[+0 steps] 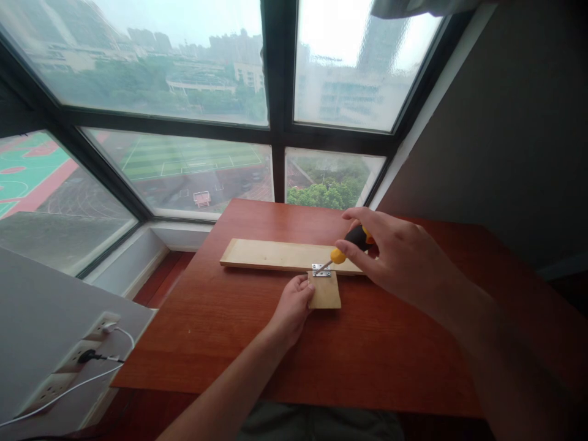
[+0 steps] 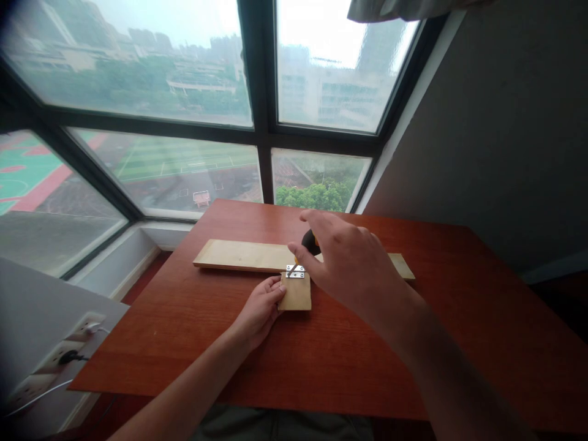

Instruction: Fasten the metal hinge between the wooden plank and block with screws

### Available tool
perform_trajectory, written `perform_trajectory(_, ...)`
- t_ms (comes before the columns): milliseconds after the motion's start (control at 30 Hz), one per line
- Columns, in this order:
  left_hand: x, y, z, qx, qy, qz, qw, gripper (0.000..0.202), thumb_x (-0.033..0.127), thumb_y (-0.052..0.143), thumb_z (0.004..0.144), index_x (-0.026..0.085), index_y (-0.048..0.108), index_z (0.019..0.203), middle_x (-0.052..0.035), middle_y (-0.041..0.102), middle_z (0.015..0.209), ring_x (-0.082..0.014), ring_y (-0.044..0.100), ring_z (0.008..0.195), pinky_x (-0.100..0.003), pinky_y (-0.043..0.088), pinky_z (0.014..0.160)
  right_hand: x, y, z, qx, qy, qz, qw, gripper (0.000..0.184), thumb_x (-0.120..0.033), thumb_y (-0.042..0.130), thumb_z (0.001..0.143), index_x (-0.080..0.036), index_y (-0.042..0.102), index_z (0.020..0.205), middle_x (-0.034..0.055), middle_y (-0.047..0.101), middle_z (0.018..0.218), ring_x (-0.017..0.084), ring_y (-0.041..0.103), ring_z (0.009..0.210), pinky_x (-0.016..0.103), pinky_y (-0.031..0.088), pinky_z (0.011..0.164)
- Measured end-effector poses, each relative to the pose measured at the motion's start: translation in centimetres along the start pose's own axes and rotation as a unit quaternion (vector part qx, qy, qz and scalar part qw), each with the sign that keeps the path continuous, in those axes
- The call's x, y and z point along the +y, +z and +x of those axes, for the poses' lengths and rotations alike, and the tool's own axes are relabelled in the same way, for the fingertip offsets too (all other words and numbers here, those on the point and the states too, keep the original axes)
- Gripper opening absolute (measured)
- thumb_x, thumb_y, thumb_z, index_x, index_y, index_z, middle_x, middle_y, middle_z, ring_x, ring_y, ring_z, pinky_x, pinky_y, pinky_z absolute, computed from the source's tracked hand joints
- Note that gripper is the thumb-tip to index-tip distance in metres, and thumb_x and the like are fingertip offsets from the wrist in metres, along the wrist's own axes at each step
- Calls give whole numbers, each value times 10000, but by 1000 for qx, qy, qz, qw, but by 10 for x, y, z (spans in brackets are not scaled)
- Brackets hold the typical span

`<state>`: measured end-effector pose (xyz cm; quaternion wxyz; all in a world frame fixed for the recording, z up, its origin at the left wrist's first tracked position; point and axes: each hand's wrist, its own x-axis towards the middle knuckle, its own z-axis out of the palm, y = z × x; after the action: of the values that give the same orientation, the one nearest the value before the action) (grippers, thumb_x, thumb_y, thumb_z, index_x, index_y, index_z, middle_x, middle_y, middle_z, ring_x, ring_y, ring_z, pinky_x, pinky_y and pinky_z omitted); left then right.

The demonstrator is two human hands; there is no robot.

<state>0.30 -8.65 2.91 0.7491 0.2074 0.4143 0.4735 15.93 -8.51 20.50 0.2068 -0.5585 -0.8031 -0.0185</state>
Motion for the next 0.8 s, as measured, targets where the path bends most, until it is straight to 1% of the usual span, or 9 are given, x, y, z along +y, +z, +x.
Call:
perform_trajectory(100,0,0,-1,6,-2,1,1000,251,121,690,780,119,615,1020,-145,728,1065,-213,701,899,-267,552,731,0,-1,0,-2,2,20,1000,319,-280,509,906,-215,579,1210,66,695,1151,234,678,963,371,527,810)
perform_trajectory(167,1,0,-1,5,-1,-1,1000,256,122,692,778,120,617,1022,-144,728,1064,-212,700,896,-266,552,729,1,-2,-1,-4,-26,38,999,453,-215,549,844,-209,518,1296,75,653,1237,226,655,1032,351,521,855)
perform_trajectory(233,1,0,-1,4,0,-1,1000,257,123,688,780,118,615,1027,-145,727,1061,-208,699,889,-264,551,726,2,-2,-3,-1,-45,36,998,542,-220,577,819,-199,469,1350,89,608,1308,238,622,1103,358,512,890)
perform_trajectory(367,1,1,-1,9,-2,5,1000,258,128,682,788,116,606,1035,-150,723,1069,-204,697,873,-263,549,708,2,1,0,26,3,0,1000,379,-375,569,883,-192,573,1216,85,683,1150,259,667,952,397,518,800)
perform_trajectory(433,1,1,-1,11,-4,6,1000,253,124,676,793,118,603,1035,-149,721,1077,-205,697,883,-268,550,721,1,2,2,23,22,1,999,280,-347,534,910,-202,609,1138,71,709,1067,249,676,899,391,514,772)
perform_trajectory(500,1,0,-1,10,-3,3,1000,255,119,672,791,121,603,1037,-145,722,1074,-207,697,893,-274,550,738,1,1,2,18,6,16,1000,261,-263,518,898,-205,601,1139,73,699,1099,242,668,946,383,514,803)
perform_trajectory(633,0,0,0,8,0,2,1000,258,115,669,789,120,611,1040,-140,724,1064,-209,694,901,-276,547,747,3,-2,-1,19,-69,24,997,485,-140,536,786,-171,520,1271,118,611,1270,257,588,1150,386,484,944)
perform_trajectory(700,0,0,0,8,2,3,1000,245,107,647,803,117,606,1045,-142,724,1064,-206,693,908,-270,546,750,2,-1,-1,28,-66,-3,997,483,-192,542,815,-154,511,1296,133,604,1281,282,577,1169,414,478,955)
perform_trajectory(800,1,1,0,10,2,6,1000,246,111,647,805,118,598,1046,-144,723,1069,-210,695,914,-269,549,743,1,2,2,29,0,-47,998,392,-358,502,914,-178,559,1257,117,663,1191,303,649,1011,441,517,813)
